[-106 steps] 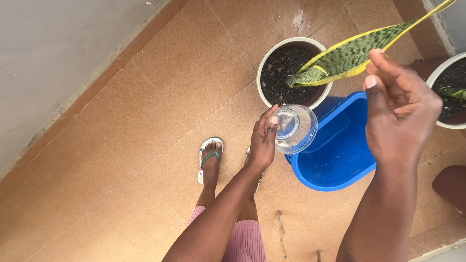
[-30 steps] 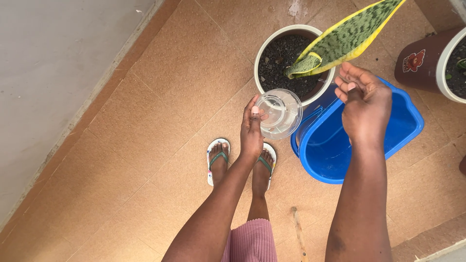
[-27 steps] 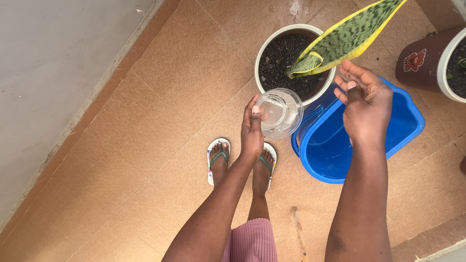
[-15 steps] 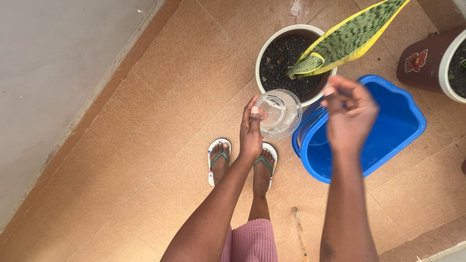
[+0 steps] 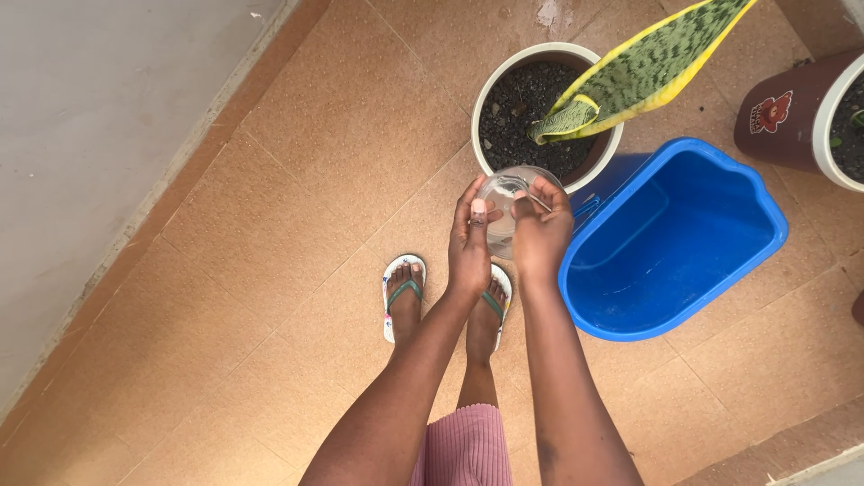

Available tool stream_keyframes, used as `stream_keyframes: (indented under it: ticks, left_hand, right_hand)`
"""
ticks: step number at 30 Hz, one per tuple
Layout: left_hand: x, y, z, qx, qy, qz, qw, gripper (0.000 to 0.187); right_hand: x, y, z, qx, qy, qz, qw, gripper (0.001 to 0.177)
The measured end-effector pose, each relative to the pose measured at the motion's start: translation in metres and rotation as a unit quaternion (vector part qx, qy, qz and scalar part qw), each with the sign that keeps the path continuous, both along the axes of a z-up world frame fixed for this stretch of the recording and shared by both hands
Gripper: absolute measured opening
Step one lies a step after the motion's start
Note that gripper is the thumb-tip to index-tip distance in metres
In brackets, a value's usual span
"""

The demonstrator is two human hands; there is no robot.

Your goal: Cleaning the leaves of a snake plant with water and a plastic container.

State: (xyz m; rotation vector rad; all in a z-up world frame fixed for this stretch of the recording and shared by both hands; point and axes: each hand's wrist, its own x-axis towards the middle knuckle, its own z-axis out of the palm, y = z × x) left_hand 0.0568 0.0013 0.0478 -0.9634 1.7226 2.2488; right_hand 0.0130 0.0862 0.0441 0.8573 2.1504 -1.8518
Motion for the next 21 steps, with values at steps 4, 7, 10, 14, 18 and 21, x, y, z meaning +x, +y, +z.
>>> stream_keyframes:
  ticks: [4, 7, 10, 14, 18, 21]
  left_hand:
    - [0.003, 0.003, 0.0, 0.006, -0.003, -0.009, 1.0, 0.057]
    - [0.0, 0.003, 0.0, -0.011, 0.004, -0.023, 1.0, 0.053]
    - [-0.003, 0.002, 0.006, -0.02, 0.0, -0.032, 0.999, 0.051]
    - [-0.003, 0.001, 0.001, 0.001, -0.008, -0.02, 1.0, 0.051]
    - [-0.005, 0.001, -0.003, 0.022, -0.033, 0.003, 0.999, 0.052]
    - [-0.006, -0.004, -0.012, 0.027, -0.032, 0.015, 0.999, 0.052]
  right_hand:
    - [-0.008, -0.008, -0.016, -0.142, -0.041, -0.123, 0.981, 0.019]
    - [-0.013, -0.012, -0.015, -0.241, -0.065, -0.202, 0.947, 0.013]
    - [-0.012, -0.008, -0.027, -0.314, -0.077, -0.248, 0.913, 0.022]
    - [-0.014, 0.004, -0.038, -0.44, -0.094, -0.308, 0.839, 0.022]
    - [-0.024, 0.015, -0.018, -0.514, -0.083, -0.305, 0.798, 0.019]
    - [-0.037, 0.019, -0.004, -0.534, -0.073, -0.283, 0.793, 0.018]
